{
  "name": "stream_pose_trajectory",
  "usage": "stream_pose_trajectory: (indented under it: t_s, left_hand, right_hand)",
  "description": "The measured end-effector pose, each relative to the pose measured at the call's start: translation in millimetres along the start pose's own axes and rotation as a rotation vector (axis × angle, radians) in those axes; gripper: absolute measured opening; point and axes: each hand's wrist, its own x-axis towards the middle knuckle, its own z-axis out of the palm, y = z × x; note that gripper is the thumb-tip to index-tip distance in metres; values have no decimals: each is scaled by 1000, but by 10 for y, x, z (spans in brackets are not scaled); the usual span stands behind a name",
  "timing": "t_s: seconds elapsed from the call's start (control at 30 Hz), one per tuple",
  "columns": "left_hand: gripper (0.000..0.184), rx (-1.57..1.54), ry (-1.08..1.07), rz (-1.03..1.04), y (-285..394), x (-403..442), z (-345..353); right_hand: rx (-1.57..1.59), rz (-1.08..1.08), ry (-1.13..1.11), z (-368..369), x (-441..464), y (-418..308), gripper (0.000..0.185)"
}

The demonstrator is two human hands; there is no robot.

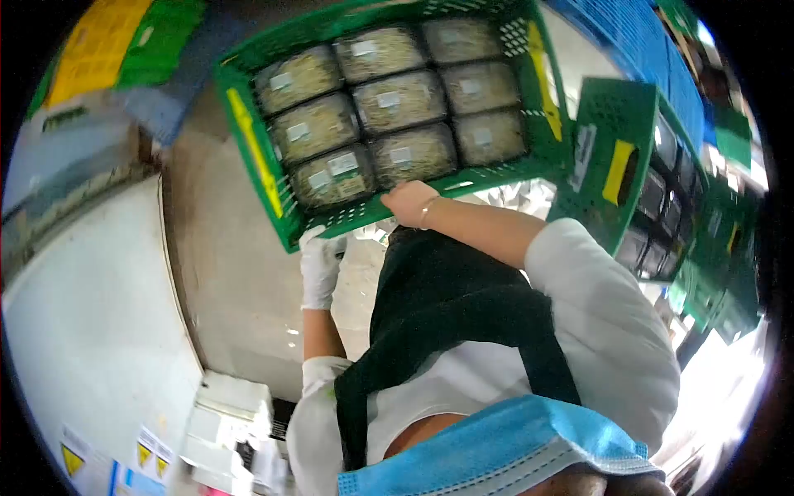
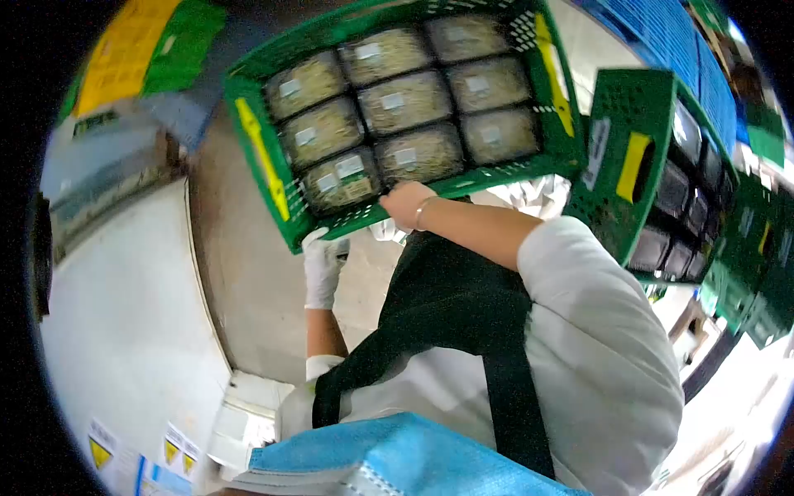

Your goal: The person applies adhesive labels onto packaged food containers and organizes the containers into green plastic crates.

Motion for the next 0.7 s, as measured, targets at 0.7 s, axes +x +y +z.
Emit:
stream_pose_trajectory:
  t_s: [0.7]
  left_hand:
    - [15, -766, 373, -550, 1597, -740, 242]
  right_hand:
    - [385, -584, 209, -158, -981, -388, 41]
